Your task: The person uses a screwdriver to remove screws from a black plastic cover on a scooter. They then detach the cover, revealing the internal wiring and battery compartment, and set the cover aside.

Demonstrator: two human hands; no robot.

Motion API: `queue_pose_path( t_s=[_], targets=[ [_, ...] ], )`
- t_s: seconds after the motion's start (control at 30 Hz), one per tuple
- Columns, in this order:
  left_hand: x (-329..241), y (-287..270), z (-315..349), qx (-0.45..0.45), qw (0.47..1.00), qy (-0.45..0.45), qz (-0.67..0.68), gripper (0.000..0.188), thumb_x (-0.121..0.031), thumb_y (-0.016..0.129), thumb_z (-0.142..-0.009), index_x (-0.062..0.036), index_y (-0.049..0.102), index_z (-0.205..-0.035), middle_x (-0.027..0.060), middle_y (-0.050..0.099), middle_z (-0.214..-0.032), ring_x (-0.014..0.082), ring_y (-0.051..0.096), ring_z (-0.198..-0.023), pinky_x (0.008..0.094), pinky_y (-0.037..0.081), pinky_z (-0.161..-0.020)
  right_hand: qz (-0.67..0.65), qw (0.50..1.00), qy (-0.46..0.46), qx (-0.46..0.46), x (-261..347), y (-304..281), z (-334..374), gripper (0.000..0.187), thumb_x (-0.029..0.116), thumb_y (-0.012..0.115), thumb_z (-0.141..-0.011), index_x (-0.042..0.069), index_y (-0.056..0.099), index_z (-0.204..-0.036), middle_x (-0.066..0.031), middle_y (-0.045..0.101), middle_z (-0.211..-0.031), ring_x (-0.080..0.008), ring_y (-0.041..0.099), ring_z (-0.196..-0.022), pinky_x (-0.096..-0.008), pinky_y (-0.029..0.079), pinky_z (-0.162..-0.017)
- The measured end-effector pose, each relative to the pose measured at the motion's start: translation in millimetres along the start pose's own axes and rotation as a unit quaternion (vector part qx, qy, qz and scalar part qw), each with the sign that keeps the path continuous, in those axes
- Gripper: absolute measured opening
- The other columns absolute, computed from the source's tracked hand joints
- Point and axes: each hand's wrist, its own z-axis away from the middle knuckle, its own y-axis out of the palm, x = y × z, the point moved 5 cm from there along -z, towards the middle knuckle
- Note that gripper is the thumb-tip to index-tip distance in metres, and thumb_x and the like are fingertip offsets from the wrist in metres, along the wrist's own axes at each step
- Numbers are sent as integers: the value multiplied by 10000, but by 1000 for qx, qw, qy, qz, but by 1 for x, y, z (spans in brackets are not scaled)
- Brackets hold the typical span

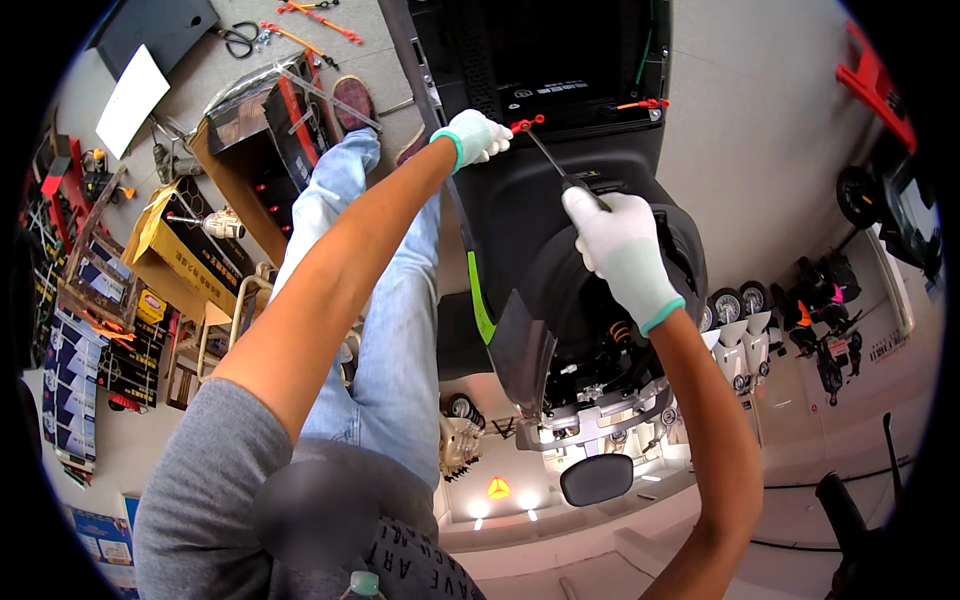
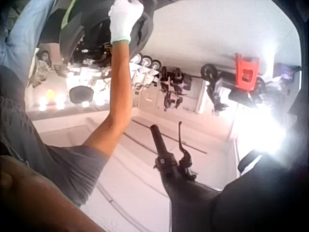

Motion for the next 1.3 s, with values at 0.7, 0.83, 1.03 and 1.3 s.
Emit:
queue_pose_path(
  t_s=[0.7,0.83,1.03,1.3],
  targets=[
    [33,20,17,-174,923,339,-57,242,-289,563,-918,-56,567,-983,86,602,-833,160,603,-670,266,489,-573,96,994,-50,-34,-16,21,-8,250,118,634,-666,-53,596,-843,-176,597,-655,-270,625,-610,-351,493,-582],
    [78,80,154,53,958,242,144,371,-366,540,-943,-13,574,-1053,83,627,-900,163,615,-752,284,515,-676,-24,999,38,22,-5,27,0,91,37,617,-690,-47,587,-710,-120,578,-593,-183,551,-445,-305,421,-400],
    [72,95,122,141,890,295,318,335,-369,561,-931,-37,579,-890,60,611,-751,139,598,-677,272,487,-627,22,990,128,60,26,24,4,132,-23,624,-684,-25,531,-591,-82,512,-500,-117,463,-369,-237,295,-322],
    [36,129,121,222,757,155,595,234,-260,567,-941,-42,589,-1021,81,671,-955,199,639,-857,316,508,-777,-60,992,104,38,15,29,-2,318,-59,579,-659,-51,478,-961,-53,489,-551,-110,432,-358,-243,290,-307]
  ],
)
